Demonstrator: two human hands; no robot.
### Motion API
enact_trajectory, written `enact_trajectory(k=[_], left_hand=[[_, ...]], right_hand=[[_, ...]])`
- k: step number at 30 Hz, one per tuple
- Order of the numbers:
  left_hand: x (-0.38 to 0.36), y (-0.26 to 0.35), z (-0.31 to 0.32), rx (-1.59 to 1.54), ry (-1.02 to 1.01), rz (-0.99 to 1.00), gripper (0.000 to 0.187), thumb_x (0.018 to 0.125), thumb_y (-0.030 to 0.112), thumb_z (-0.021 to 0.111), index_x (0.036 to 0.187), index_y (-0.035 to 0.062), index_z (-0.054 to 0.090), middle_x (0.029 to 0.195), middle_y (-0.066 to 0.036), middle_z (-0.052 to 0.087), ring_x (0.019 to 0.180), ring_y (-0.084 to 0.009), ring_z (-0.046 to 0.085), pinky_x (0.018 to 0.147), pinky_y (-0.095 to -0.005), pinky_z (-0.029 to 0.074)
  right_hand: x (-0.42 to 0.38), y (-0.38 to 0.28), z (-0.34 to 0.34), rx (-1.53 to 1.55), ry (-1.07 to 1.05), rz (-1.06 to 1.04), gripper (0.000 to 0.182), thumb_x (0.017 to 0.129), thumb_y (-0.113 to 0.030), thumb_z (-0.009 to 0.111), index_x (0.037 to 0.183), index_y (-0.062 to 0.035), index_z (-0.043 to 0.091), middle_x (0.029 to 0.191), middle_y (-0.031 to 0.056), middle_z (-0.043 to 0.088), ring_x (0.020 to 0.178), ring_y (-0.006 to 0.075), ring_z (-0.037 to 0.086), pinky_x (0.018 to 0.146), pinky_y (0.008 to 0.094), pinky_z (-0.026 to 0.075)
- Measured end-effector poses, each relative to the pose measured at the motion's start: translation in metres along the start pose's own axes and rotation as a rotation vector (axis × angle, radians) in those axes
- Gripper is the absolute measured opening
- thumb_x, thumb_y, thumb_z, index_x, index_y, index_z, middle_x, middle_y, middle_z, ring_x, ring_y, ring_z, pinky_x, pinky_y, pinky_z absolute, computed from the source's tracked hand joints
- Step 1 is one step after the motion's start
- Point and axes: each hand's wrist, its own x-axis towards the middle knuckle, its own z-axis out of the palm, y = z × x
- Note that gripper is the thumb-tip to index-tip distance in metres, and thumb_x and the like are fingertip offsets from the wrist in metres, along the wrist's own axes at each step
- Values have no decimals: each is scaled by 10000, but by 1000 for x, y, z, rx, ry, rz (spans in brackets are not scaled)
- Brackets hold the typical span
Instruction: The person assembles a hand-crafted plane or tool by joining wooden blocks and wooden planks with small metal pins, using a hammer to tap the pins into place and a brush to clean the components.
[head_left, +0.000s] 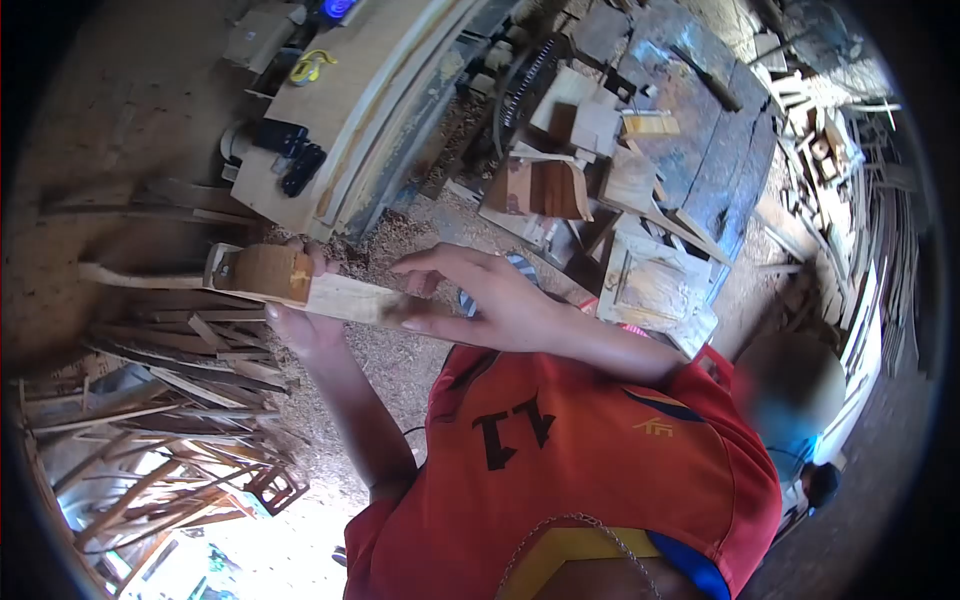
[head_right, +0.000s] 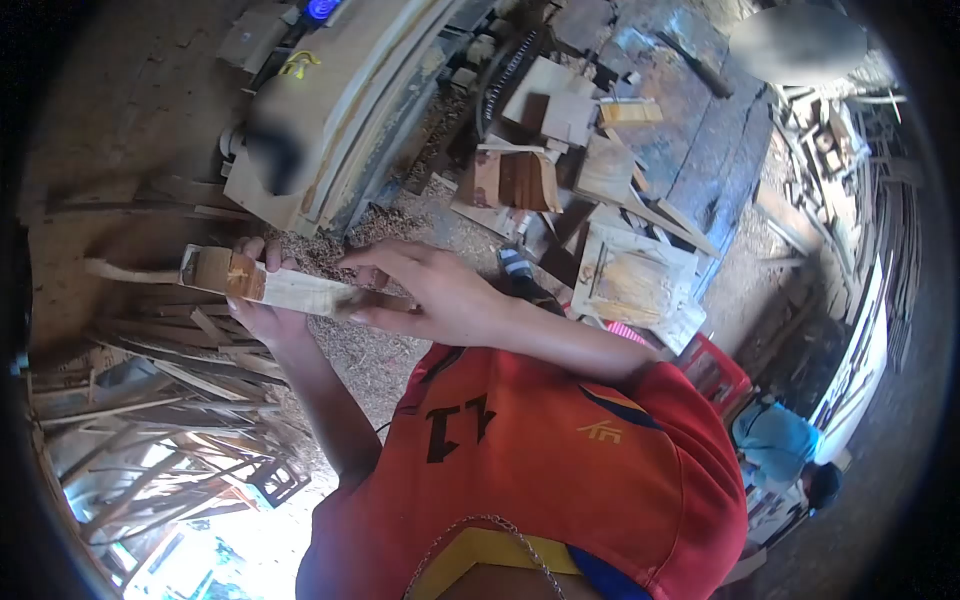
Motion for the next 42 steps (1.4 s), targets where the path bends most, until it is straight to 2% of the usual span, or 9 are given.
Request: enact_trajectory(k=[7, 12, 20, 23, 24, 25, 27, 36, 42], left_hand=[[5, -24, -1, 52, 111, -23, 704, 912, 437, 773, 1461, 120, 469, 1295, -58, 488, 1053, -216, 474, 936, -379, 477], [-1, -32, 0, 121, 210, 43, 727, 918, 459, 753, 1479, 113, 446, 1308, -77, 511, 1058, -235, 507, 915, -401, 523], [-68, -20, -4, 262, 617, 173, 797, 904, 524, 730, 1480, 63, 427, 1280, -118, 558, 1087, -277, 577, 871, -461, 579], [-95, 2, -35, 275, 647, 175, 844, 888, 551, 731, 1483, 40, 417, 1303, -143, 573, 1115, -282, 592, 883, -470, 591], [-101, 5, -46, 274, 664, 166, 851, 884, 555, 732, 1483, 39, 417, 1300, -147, 574, 1112, -283, 592, 892, -472, 586], [-108, 8, -57, 274, 684, 159, 858, 880, 560, 733, 1484, 39, 417, 1297, -150, 574, 1109, -284, 592, 901, -475, 581], [-121, 13, -74, 221, 677, 73, 884, 851, 531, 772, 1485, 27, 416, 1306, -175, 569, 1134, -302, 604, 940, -489, 566], [-114, 8, -74, 232, 719, -61, 848, 869, 542, 759, 1481, 74, 404, 1167, -127, 549, 1059, -269, 571, 884, -432, 533], [-118, 16, -73, 243, 613, -96, 818, 884, 528, 750, 1465, 59, 417, 1155, -135, 553, 1068, -263, 558, 886, -427, 526]], right_hand=[[-45, 31, -23, -28, -77, 169, 423, 944, -229, 763, 1305, -59, 622, 1057, 128, 699, 983, 288, 715, 873, 399, 565], [-44, 33, -29, -57, -68, 82, 352, 955, -191, 749, 1262, -56, 643, 1068, 136, 708, 977, 285, 723, 855, 392, 574], [-21, 44, -12, -65, -253, 68, 260, 960, -210, 696, 1162, -51, 657, 1067, 178, 719, 889, 347, 735, 747, 452, 582], [-18, 63, -29, -445, 29, 313, 240, 941, -167, 690, 1152, -54, 683, 1030, 161, 750, 854, 338, 739, 759, 451, 587], [-20, 81, -37, -621, 165, 170, 229, 941, -150, 689, 1144, -48, 669, 970, 165, 750, 850, 344, 742, 750, 448, 583], [-19, 82, -44, -630, 224, 404, 214, 938, -136, 692, 1129, -48, 654, 947, 177, 746, 837, 353, 742, 732, 448, 576], [-23, 104, -52, -689, 396, 374, 191, 977, -177, 676, 1097, -35, 633, 868, 177, 740, 776, 388, 729, 697, 454, 563], [14, 154, -46, -1091, 455, 626, 562, 916, -579, 686, 873, -20, 646, 745, 177, 716, 713, 379, 721, 660, 489, 569], [14, 170, -48, -1191, 470, 619, 491, 929, -536, 678, 861, -49, 674, 788, 190, 723, 780, 407, 719, 710, 493, 570]])
